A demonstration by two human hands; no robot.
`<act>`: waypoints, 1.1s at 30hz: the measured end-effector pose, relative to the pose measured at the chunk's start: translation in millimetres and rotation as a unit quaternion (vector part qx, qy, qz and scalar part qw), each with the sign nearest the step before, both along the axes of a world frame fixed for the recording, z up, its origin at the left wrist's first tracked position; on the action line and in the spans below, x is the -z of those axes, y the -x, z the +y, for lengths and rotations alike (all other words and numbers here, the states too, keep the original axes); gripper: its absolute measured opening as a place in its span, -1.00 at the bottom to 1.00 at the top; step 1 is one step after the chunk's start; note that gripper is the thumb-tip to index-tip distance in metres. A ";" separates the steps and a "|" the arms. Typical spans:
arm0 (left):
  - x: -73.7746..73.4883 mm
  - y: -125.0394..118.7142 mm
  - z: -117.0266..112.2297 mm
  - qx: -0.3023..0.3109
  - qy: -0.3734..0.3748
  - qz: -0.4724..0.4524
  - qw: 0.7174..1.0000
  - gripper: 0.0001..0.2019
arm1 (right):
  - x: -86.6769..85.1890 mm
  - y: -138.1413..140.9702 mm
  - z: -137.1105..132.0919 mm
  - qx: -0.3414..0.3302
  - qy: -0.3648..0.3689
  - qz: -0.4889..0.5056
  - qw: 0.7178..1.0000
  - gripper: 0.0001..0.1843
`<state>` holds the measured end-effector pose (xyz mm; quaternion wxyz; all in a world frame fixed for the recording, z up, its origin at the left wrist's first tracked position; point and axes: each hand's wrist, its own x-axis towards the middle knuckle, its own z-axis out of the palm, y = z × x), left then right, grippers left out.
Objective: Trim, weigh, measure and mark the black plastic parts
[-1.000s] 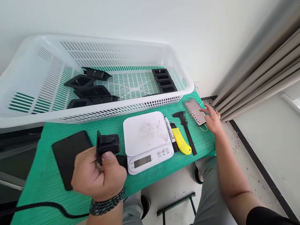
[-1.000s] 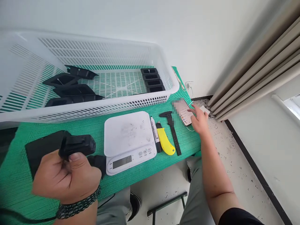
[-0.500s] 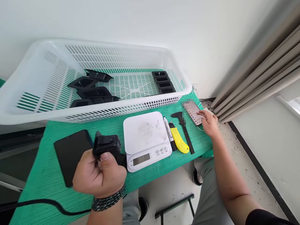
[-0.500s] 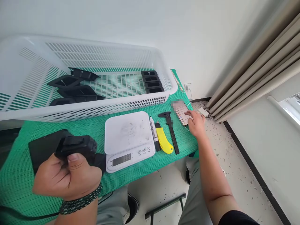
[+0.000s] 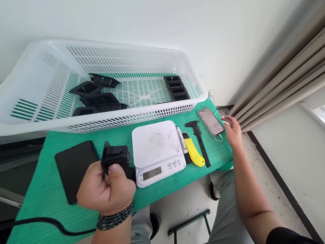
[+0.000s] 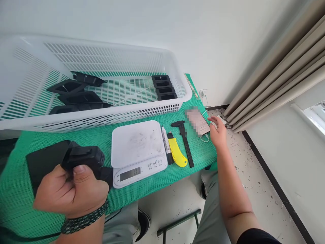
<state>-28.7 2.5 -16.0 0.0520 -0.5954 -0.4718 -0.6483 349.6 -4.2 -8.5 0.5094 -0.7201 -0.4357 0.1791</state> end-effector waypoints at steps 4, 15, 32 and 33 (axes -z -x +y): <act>0.4 -0.5 0.9 -0.001 0.007 -0.001 1.000 -0.60 | 5.7 -14.9 5.5 0.014 0.048 0.122 0.991 -0.55; -0.6 -1.0 1.2 -0.023 0.046 -0.011 0.999 -0.52 | 13.2 -27.7 5.7 -0.038 0.100 0.190 0.976 -0.49; 3.5 1.0 2.6 -0.014 0.051 -0.019 0.998 -0.46 | 8.3 -7.2 3.5 -0.032 0.042 -0.022 0.998 -0.57; 3.3 1.1 2.4 -0.015 0.049 -0.017 0.999 -0.47 | 7.4 -5.3 2.8 -0.042 0.038 -0.044 0.997 -0.58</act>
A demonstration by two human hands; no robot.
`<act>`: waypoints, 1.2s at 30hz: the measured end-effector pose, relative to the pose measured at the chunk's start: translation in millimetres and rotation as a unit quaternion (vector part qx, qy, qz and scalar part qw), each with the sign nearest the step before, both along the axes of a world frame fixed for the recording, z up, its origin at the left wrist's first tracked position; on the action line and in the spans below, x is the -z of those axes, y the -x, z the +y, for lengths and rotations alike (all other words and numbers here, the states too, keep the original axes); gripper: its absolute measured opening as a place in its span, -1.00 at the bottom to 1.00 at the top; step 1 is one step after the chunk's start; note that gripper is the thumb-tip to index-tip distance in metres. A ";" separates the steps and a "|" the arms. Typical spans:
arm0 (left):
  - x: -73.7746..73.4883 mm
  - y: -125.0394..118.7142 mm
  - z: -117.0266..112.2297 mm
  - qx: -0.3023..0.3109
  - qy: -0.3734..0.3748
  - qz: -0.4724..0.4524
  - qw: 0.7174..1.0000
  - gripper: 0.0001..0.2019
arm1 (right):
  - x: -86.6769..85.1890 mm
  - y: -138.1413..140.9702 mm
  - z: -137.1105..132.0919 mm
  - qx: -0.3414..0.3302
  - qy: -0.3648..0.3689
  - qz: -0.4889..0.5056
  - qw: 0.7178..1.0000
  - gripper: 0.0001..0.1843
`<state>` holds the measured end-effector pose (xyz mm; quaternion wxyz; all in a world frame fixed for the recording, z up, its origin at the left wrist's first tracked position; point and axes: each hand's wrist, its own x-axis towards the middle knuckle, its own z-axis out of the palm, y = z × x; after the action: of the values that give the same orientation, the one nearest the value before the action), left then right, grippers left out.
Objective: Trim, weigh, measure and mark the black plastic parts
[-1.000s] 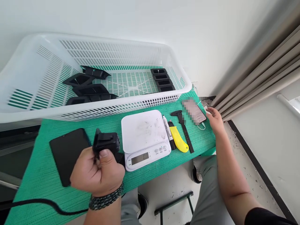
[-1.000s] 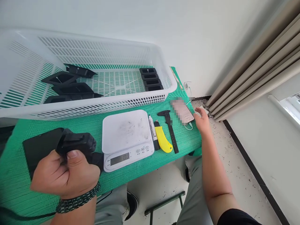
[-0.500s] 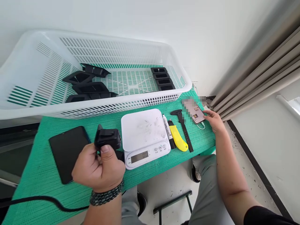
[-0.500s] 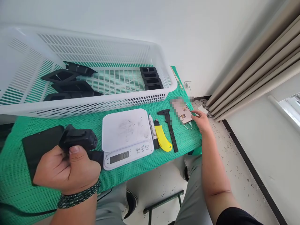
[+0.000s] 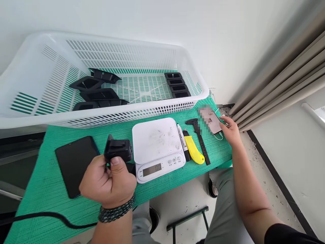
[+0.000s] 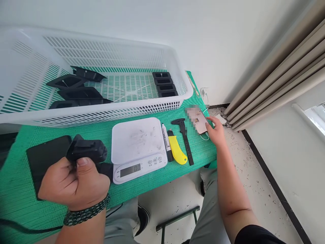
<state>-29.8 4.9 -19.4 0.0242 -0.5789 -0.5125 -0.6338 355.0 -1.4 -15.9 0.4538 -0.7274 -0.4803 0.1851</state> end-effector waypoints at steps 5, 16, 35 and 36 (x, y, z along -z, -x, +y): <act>-1.7 -1.4 -1.3 0.010 -0.004 0.009 1.000 -0.52 | -1.7 6.9 -2.5 -0.072 0.013 -0.106 0.992 -0.61; -3.9 -1.9 -2.3 0.013 -0.002 0.016 1.000 -0.53 | -3.3 12.2 -2.9 -0.062 -0.003 -0.166 0.984 -0.49; -1.3 -1.1 -0.4 -0.024 0.046 0.005 0.999 -0.47 | -5.8 12.0 -7.9 -0.044 0.027 -0.293 0.955 -0.59; -1.2 -1.0 -0.4 -0.028 0.051 0.001 0.998 -0.45 | -6.3 12.0 -8.3 -0.047 0.027 -0.297 0.953 -0.60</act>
<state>-28.8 4.5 -18.2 0.0134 -0.5657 -0.5599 -0.6053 343.0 -9.7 -9.6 0.2617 -0.7380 -0.6219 -0.0052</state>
